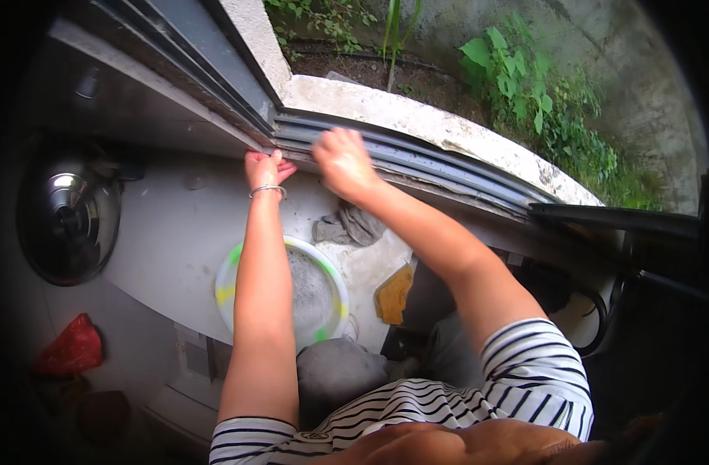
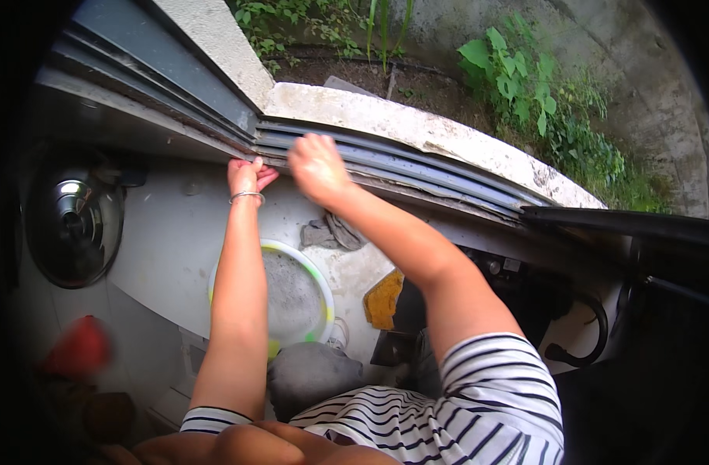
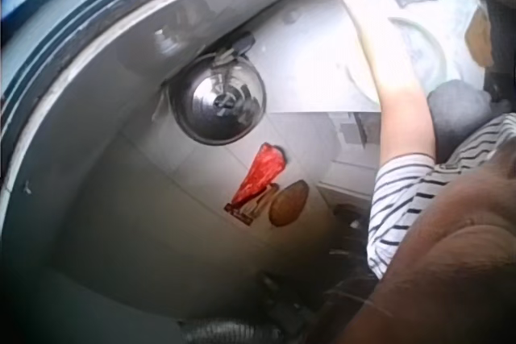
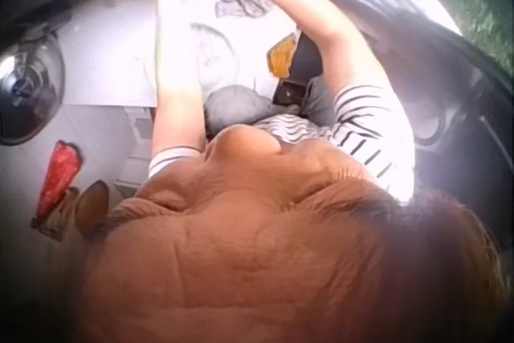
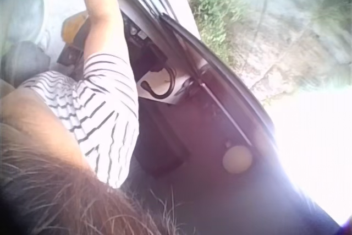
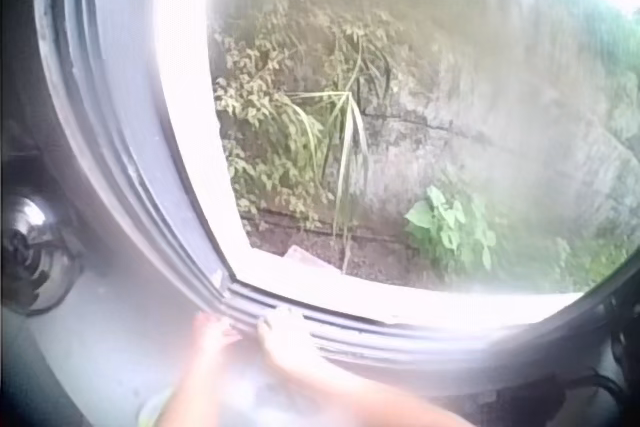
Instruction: The person wipes the interior window frame and sill of a vehicle using a grey cloth. They repeatedly rub the rubber seal and the metal frame, moving the cloth back and forth along the length of the window opening. The person adjusts the cloth in their hands to continue wiping different sections of the frame.
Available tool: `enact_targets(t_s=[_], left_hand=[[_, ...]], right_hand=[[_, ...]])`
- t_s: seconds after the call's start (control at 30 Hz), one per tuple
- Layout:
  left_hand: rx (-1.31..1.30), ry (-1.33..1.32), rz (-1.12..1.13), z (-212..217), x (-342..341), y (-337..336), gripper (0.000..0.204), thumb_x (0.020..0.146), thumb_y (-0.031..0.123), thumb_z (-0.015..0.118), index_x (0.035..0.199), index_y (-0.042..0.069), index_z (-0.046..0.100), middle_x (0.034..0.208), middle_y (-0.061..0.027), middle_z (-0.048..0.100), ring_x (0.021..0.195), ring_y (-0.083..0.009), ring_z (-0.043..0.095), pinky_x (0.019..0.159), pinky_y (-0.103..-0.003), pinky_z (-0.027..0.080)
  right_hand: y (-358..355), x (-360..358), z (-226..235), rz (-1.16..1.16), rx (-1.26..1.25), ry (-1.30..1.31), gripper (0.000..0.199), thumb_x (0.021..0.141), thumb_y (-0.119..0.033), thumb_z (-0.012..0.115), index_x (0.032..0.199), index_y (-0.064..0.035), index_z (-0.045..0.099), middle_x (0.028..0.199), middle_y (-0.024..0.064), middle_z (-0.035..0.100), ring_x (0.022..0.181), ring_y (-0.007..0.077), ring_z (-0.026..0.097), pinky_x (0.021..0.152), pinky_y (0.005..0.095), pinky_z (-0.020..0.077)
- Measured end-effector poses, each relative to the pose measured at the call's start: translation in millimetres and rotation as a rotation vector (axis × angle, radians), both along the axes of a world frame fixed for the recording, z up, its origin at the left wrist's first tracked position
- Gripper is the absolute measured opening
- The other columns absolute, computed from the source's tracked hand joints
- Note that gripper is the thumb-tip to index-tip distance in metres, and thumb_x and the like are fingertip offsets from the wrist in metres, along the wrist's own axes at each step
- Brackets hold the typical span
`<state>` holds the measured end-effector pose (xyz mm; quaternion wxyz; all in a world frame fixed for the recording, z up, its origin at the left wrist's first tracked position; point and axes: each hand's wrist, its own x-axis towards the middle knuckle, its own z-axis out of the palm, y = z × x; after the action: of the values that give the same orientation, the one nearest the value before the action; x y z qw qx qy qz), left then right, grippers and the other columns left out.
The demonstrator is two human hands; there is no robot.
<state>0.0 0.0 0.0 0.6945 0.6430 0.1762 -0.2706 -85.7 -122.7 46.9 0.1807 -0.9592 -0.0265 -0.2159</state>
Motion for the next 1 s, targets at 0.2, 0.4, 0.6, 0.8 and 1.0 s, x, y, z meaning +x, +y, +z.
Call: enact_targets(t_s=[0.2,0.4,0.6,0.8,1.0], left_hand=[[0.001,-0.087,-0.142,5,20,9,0.028,0.081,-0.006,0.060,0.104,0.002,0.047,0.094,-0.0145,0.060,0.064,-0.0244,0.063,0.063,-0.039,0.058],[0.054,-0.114,-0.079,7,21,10,0.033,0.079,-0.005,0.064,0.103,0.003,0.043,0.091,-0.0106,0.054,0.068,-0.0255,0.063,0.067,-0.040,0.059],[0.083,-0.107,-0.082,3,19,6,0.030,0.084,0.001,0.062,0.106,0.002,0.041,0.088,-0.0142,0.057,0.069,-0.0269,0.064,0.065,-0.041,0.059],[-0.001,-0.157,-0.135,-4,17,-7,0.025,0.083,-0.004,0.059,0.105,0.002,0.049,0.084,-0.0133,0.061,0.064,-0.0262,0.065,0.060,-0.039,0.058],[0.069,-0.149,-0.095,-3,22,19,0.029,0.082,-0.001,0.064,0.101,0.002,0.042,0.088,-0.0131,0.056,0.070,-0.0279,0.065,0.065,-0.041,0.059]], right_hand=[[-5,-2,-10,-0.050,-0.172,-0.085,0.014,0.070,-0.018,0.056,0.071,-0.0057,0.061,0.077,0.0082,0.053,0.081,0.0248,0.050,0.074,0.0379,0.0379],[-64,-120,13,-0.175,-0.287,0.102,0.021,0.071,-0.013,0.054,0.089,-0.0027,0.054,0.081,0.0088,0.049,0.082,0.0237,0.049,0.072,0.0360,0.0371],[-69,-142,14,-0.363,-0.251,0.135,0.012,0.068,-0.013,0.056,0.077,-0.0053,0.057,0.082,0.0087,0.049,0.082,0.0242,0.048,0.071,0.0370,0.0371],[-17,-32,8,-0.226,0.171,0.196,0.009,0.069,-0.011,0.057,0.072,-0.0019,0.059,0.079,0.0149,0.052,0.084,0.0300,0.049,0.075,0.0406,0.0389],[-52,-112,2,-0.141,-0.265,0.001,0.025,0.069,-0.017,0.057,0.088,0.0000,0.059,0.088,0.0107,0.049,0.086,0.0241,0.048,0.076,0.0365,0.0374]])
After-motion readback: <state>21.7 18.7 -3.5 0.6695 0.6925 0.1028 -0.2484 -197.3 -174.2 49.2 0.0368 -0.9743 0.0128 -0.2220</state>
